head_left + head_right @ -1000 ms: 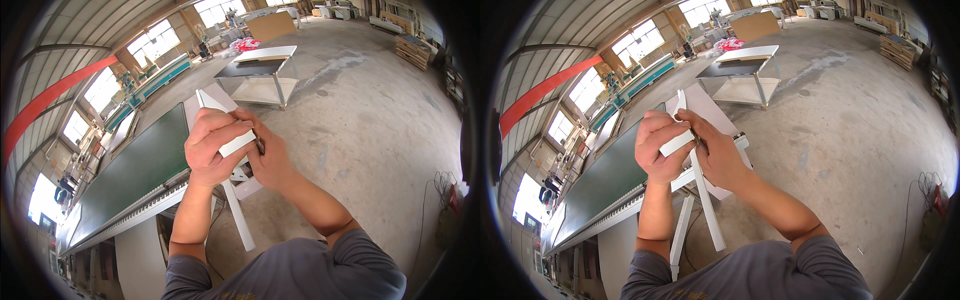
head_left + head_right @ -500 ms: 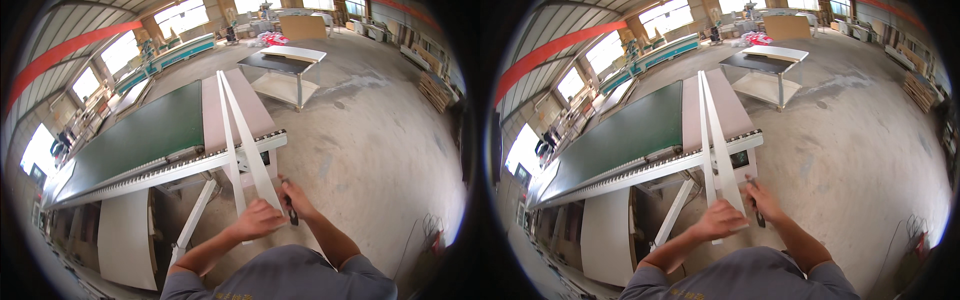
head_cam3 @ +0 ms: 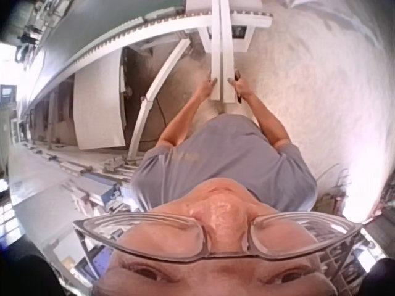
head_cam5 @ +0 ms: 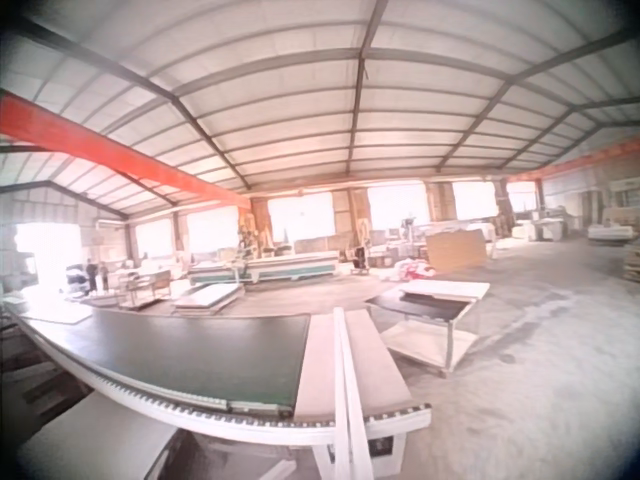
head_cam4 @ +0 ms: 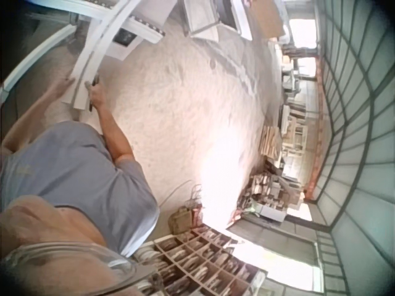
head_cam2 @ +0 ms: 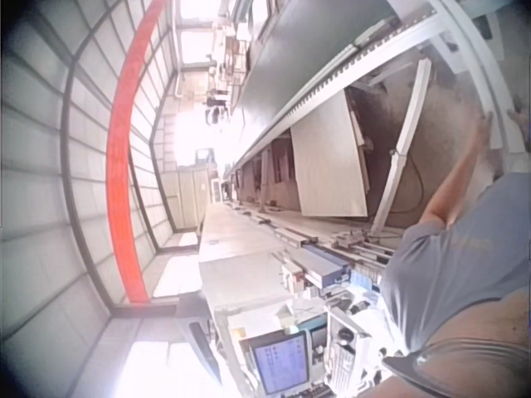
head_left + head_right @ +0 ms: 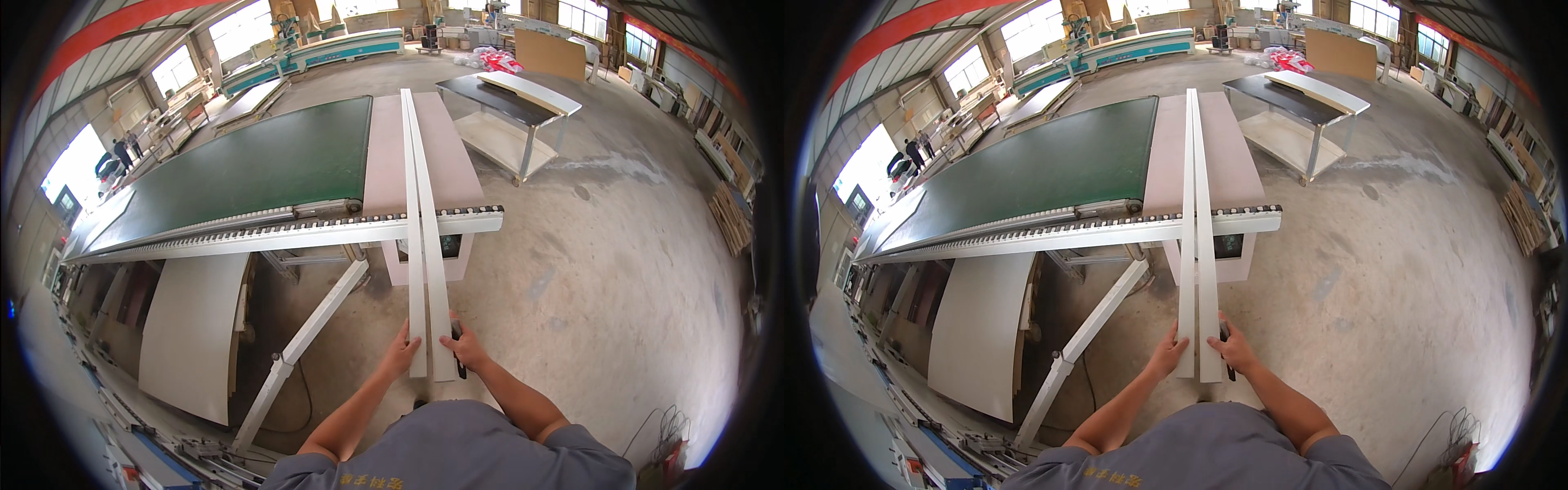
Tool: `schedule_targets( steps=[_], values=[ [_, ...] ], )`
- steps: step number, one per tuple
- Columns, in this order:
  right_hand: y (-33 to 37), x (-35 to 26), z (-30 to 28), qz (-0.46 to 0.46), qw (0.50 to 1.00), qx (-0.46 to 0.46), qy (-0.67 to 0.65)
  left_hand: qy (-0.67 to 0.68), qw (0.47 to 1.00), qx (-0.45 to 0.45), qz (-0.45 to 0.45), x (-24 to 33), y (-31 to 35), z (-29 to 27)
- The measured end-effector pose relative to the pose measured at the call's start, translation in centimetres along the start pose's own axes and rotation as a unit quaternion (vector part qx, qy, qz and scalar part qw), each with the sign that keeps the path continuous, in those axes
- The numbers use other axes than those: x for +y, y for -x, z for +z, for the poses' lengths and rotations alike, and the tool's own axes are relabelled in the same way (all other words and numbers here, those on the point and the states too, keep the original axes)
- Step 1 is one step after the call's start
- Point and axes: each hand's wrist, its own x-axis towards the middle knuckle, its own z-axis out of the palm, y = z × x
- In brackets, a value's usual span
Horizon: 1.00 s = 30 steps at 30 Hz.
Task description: The person scrapes the edge of a white board with a tool, then peels and applies yellow adhesive tape along the length of a second white board.
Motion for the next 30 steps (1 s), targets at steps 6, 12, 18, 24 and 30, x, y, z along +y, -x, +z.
schedule_targets(
  steps=[6,12,18,24,30],
  values=[
    [-0.5,0.2,1.3,0.036,0.999,0.005,-0.004,0.042,0.998,-0.042,0.016,-1.6,-0.2,0.2],
    [-0.9,-0.3,0.7,0.006,0.998,0.004,0.063,0.060,0.996,-0.046,0.051,-1.1,0.2,1.5],
    [-1.0,-1.0,0.5,-0.053,0.996,-0.027,0.069,0.103,0.994,-0.024,0.000,1.2,1.4,1.8],
    [1.5,2.0,-3.6,-0.013,0.998,0.044,0.046,-0.170,0.952,0.242,0.082,4.8,7.8,4.3],
    [10.4,-7.9,-1.1,0.043,0.952,-0.211,-0.217,0.036,0.953,0.299,-0.019,5.0,21.7,11.6]
  ],
)
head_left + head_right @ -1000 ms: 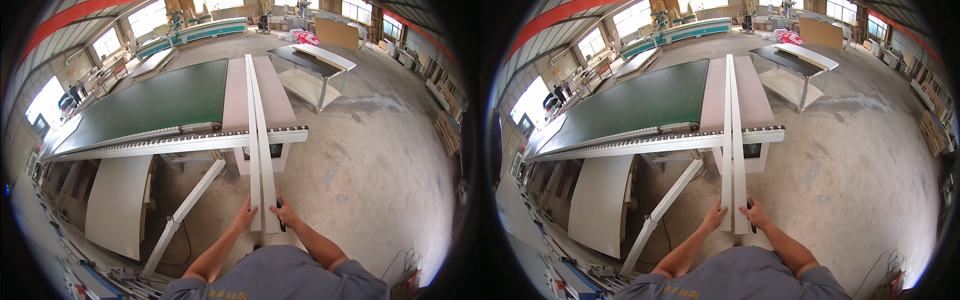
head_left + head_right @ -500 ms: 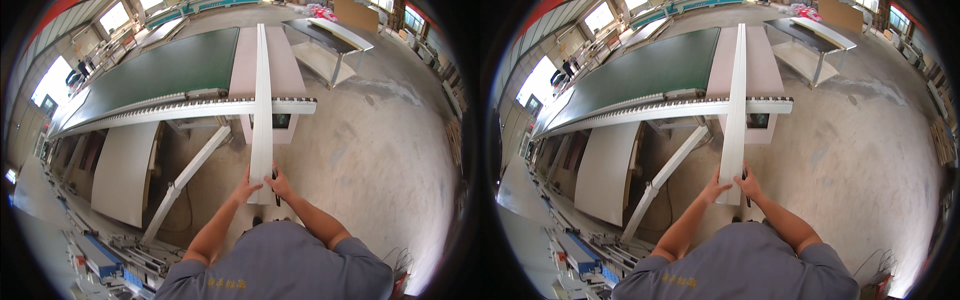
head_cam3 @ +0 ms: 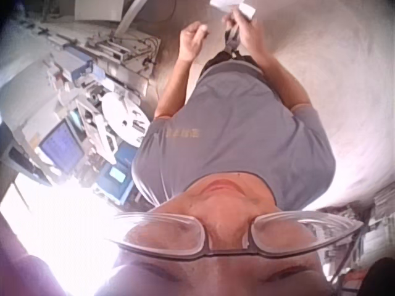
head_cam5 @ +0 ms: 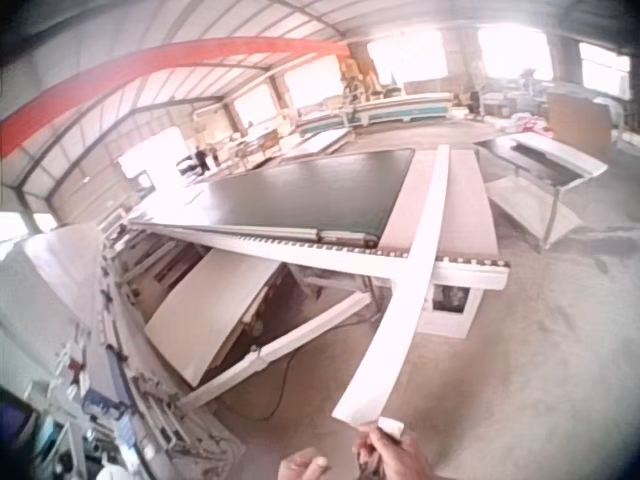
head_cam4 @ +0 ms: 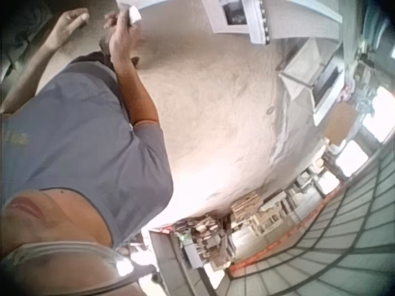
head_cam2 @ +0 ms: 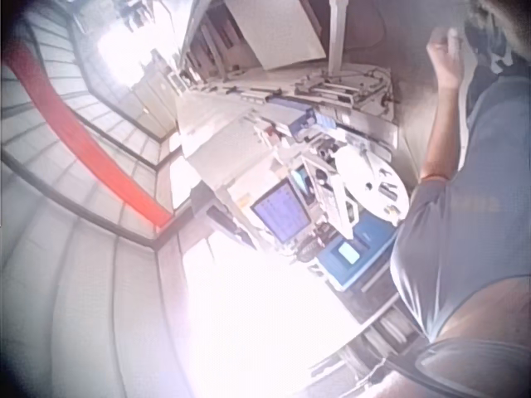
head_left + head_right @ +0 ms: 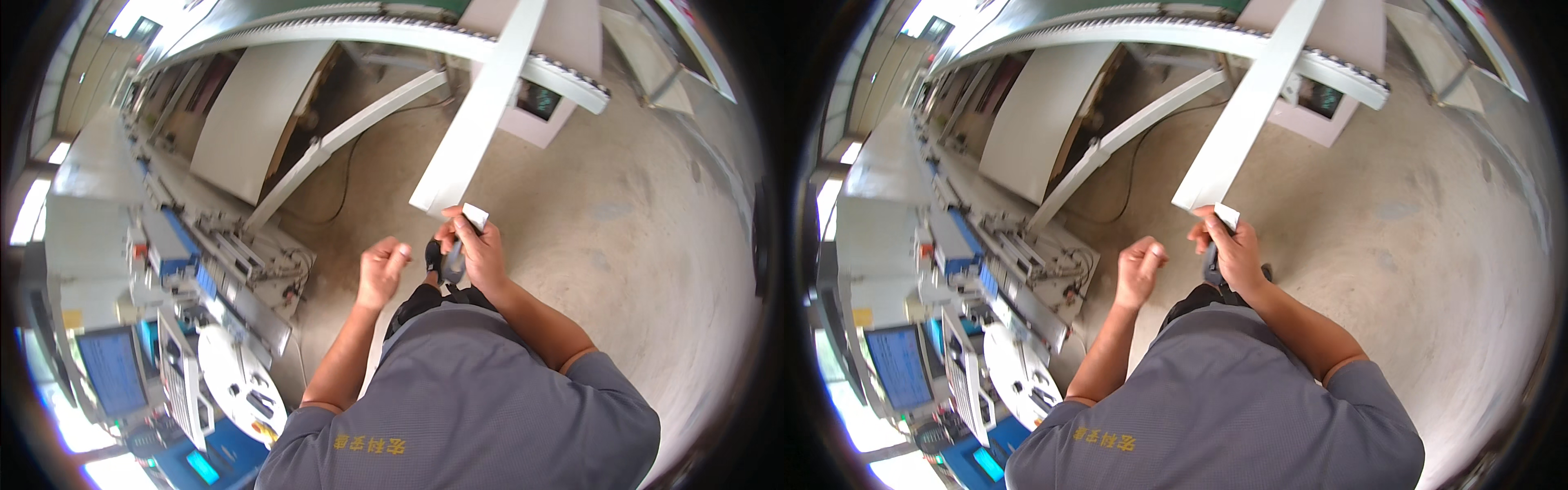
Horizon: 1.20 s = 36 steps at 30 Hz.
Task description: The person scrapes the edge of a white board with a tool, then peels and applies yellow adhesive tape along the length of a second white board.
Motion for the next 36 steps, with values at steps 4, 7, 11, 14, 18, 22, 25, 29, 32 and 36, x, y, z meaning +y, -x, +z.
schedule_targets(
  steps=[4,7,11,14,18,22,25,29,32,36],
  values=[
    [0.3,2.5,4.8,0.108,0.985,-0.093,-0.096,0.182,0.981,0.001,-0.066,1.6,7.5,2.2],
    [1.4,3.5,8.2,0.177,0.965,-0.191,-0.003,0.109,0.988,0.046,-0.096,-1.0,13.0,-0.1],
    [-0.9,7.1,7.8,0.106,0.975,-0.163,0.109,0.099,0.984,0.113,-0.094,-1.6,21.0,-4.5],
    [-3.9,10.2,5.1,0.104,0.962,-0.170,0.188,0.089,0.958,0.258,-0.085,-5.7,29.2,-5.9],
    [-0.5,15.6,6.0,0.114,0.904,-0.247,0.330,0.181,0.803,0.558,-0.103,-12.5,39.8,-8.8],
    [3.4,22.8,4.5,0.248,0.843,-0.257,0.402,0.188,0.648,0.725,-0.138,-21.5,52.2,-16.4],
    [6.8,28.4,2.0,0.331,0.786,-0.257,0.455,0.108,0.594,0.771,-0.204,-28.6,61.7,-23.1],
    [12.3,31.1,0.6,0.363,0.698,-0.269,0.556,-0.026,0.517,0.795,-0.318,-34.8,68.4,-29.7],
    [12.7,36.0,-9.2,0.235,0.656,-0.391,0.602,-0.029,0.524,0.783,-0.334,-36.9,72.4,-32.4],
    [12.1,39.0,-10.4,0.186,0.538,-0.470,0.675,-0.093,0.540,0.759,-0.352,-37.8,73.9,-35.2]
  ],
)
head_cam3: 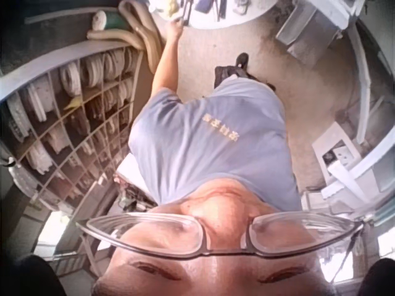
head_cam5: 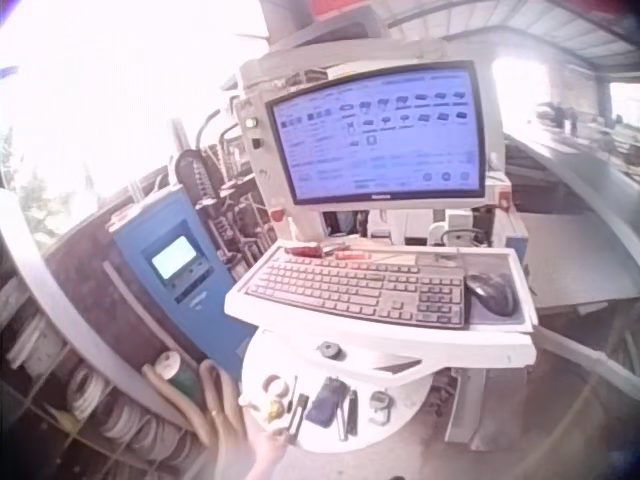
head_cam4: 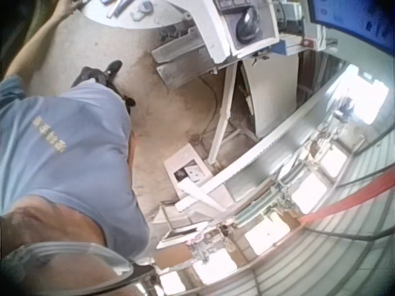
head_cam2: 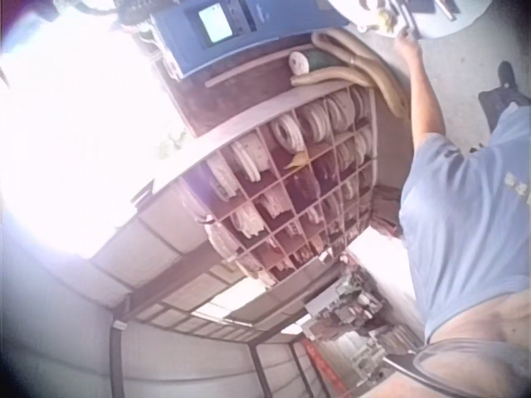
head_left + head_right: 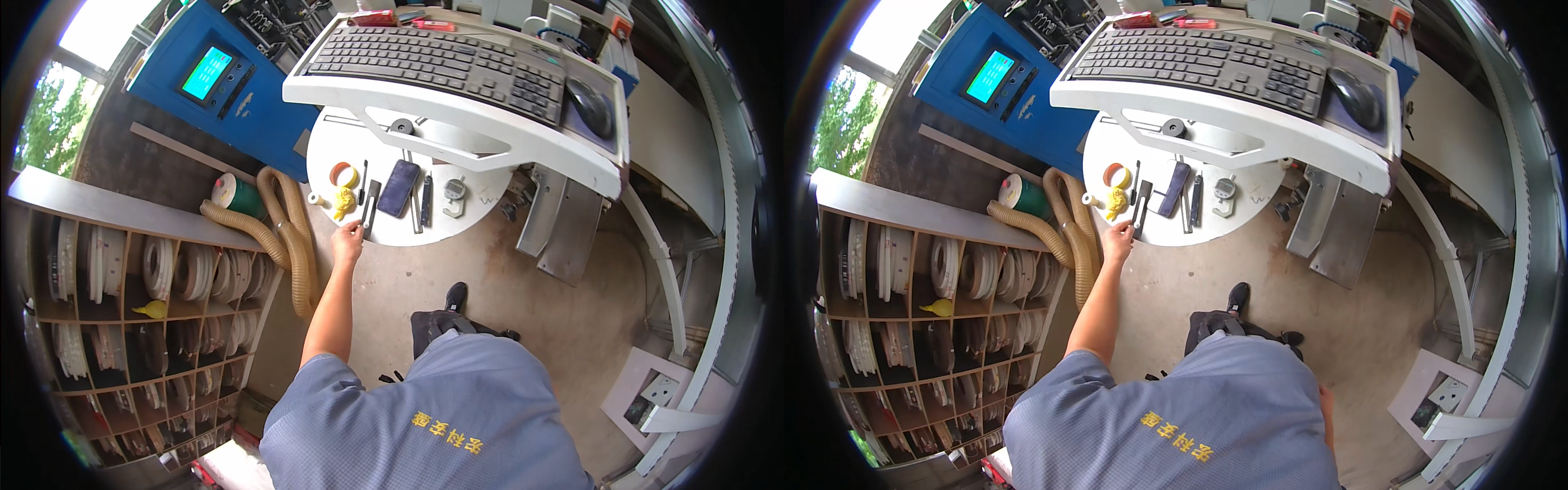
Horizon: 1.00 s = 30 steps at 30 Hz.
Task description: The person scrapes the edge of a white board with a tool, then peels and applies yellow adhesive tape along the length of a second white board.
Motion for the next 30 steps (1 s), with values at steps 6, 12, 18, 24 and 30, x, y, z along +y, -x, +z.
schedule_targets(
  steps=[6,12,18,24,30],
  values=[
    [-1.7,-3.3,-3.5,-0.038,0.998,0.044,0.016,-0.111,0.981,0.117,0.105,7.4,-8.3,-0.1],
    [-1.9,-27.4,-12.2,0.076,0.961,0.051,-0.259,-0.187,0.969,0.100,0.125,7.4,-14.1,-0.1],
    [1.7,-45.2,-15.2,-0.133,0.937,0.000,-0.322,0.491,0.767,-0.414,0.002,20.6,2.1,0.0],
    [9.1,-55.1,-20.8,-0.440,0.859,0.037,-0.258,0.598,0.409,-0.689,-0.029,30.9,20.3,2.0],
    [19.7,-42.2,-22.9,-0.371,0.861,0.217,-0.271,0.477,0.515,-0.661,0.263,38.8,34.9,2.9]
  ],
)
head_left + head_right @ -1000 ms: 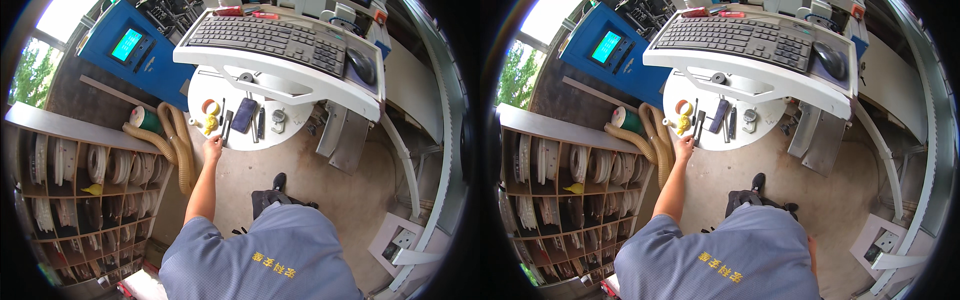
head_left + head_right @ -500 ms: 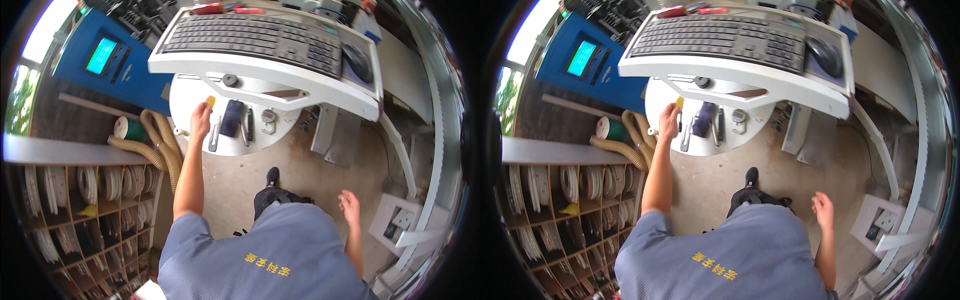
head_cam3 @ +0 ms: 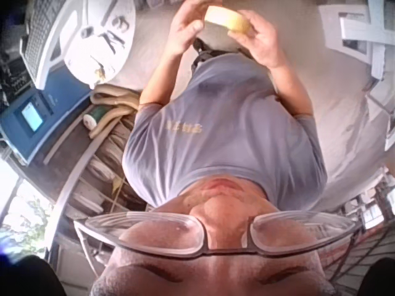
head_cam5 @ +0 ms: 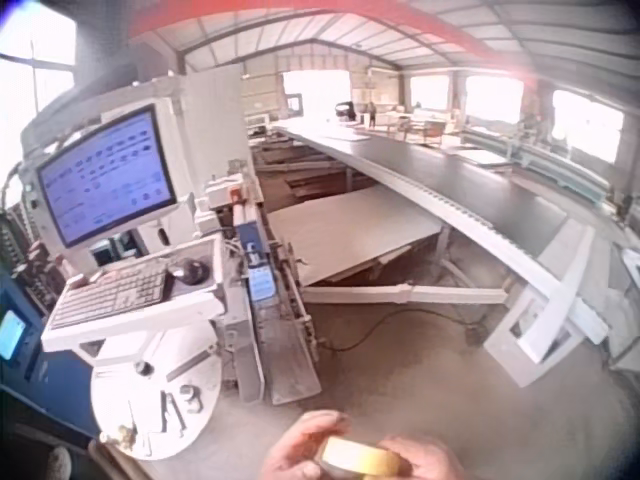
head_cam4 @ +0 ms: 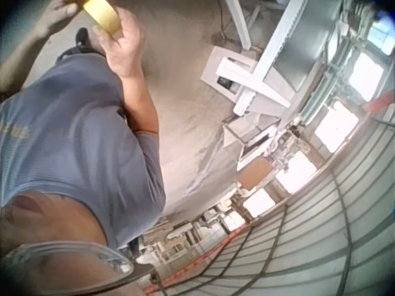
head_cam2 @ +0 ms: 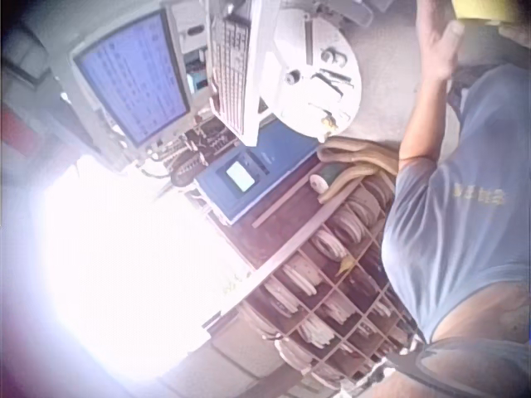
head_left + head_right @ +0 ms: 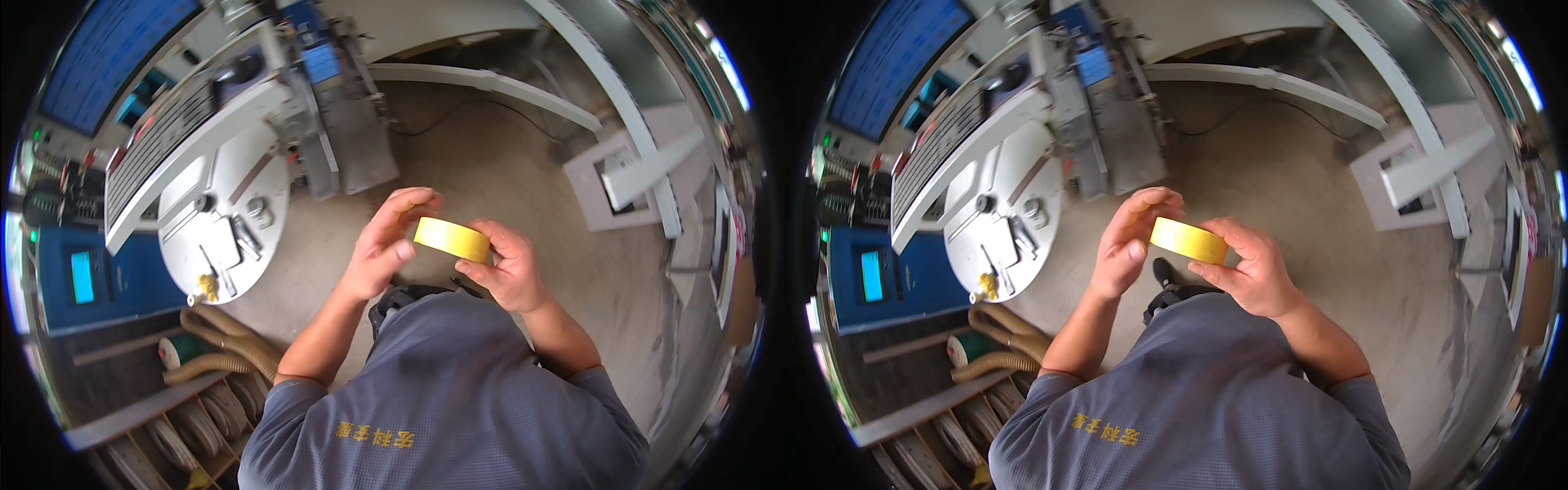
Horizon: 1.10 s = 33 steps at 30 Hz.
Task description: The person scrapes the edge of a white board with a tool, then peels and applies yellow adhesive tape along the length of a second white board.
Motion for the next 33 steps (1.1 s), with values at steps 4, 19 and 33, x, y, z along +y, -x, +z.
schedule_targets(
  steps=[4,19,33],
  values=[
    [9.3,-0.8,-8.1,0.055,0.993,0.092,0.040,-0.282,0.933,-0.195,0.107,-2.1,-4.2,10.5],
    [21.1,2.8,-26.8,-0.141,0.836,0.341,0.407,-0.254,0.954,-0.160,0.014,-12.6,-11.8,36.0],
    [16.9,4.1,-43.0,-0.071,0.812,0.258,0.519,-0.253,0.954,-0.147,0.070,-20.1,-26.7,41.1]
  ],
)
